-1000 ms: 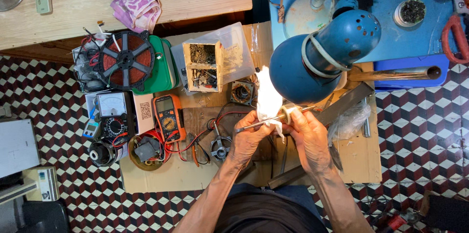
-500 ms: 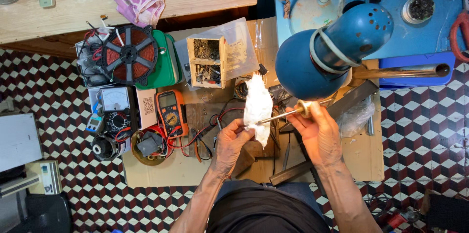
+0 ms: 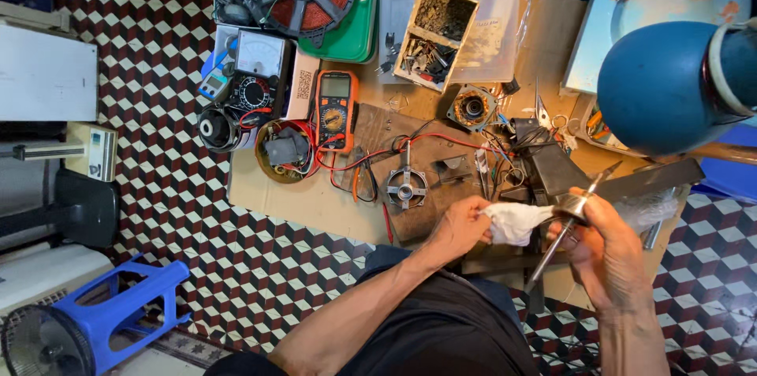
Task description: The person cleans a small electric motor housing and its metal end cap with a white tissue, wiping the parts and the work area. They then use a screwdriver and pliers to work on the motor parts and hold the assembled housing up at the end.
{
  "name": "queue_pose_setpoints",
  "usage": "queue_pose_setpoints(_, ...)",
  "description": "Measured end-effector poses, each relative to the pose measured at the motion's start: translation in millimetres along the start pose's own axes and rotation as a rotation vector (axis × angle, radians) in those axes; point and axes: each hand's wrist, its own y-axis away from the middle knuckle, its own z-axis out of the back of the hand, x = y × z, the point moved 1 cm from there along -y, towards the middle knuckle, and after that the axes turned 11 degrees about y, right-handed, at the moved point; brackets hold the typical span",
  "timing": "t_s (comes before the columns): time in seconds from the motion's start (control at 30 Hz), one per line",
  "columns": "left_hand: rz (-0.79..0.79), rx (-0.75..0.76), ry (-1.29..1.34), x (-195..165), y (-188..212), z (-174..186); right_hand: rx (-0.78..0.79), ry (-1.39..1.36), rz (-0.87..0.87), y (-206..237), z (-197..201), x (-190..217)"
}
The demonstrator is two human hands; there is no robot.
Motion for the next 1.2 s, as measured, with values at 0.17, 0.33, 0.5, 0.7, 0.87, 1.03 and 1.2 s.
queue_pose_setpoints(0.17, -0.057, -0.110, -0.107, -10, -4, 5, 0.055, 0.066, -0.075, 3, -25, -30)
queue_pose_setpoints(0.33, -0.119, -0.172, -0.591, -14, 19, 31, 0.088, 0.047, -0.106, 11, -45, -52)
queue_pose_setpoints(0.5, -0.378, -0.045, -0.677, -24, 67, 59, 0.099, 0.050, -0.132, 21, -54, -59)
queue_pose_setpoints(0.7, -0.221, -0.446, -0.599, -57, 93, 89, 0.109, -0.021, -0.131, 31, -53, -60)
queue_pose_setpoints(0.87, -0.271, -0.466, -0.737, -86, 34, 90, 0.137, -0.271, -0.137, 37, -51, -62)
queue_pose_setpoints(1.03, -0.378, -0.378, -0.678, -121, -56, 60, 0.123, -0.371, -0.108, 42, -46, -61)
queue_pose_setpoints(1.2, -0.135, -0.239, -0.819, -144, -99, 36, 0.051, -0.415, -0.146, 37, -41, -60)
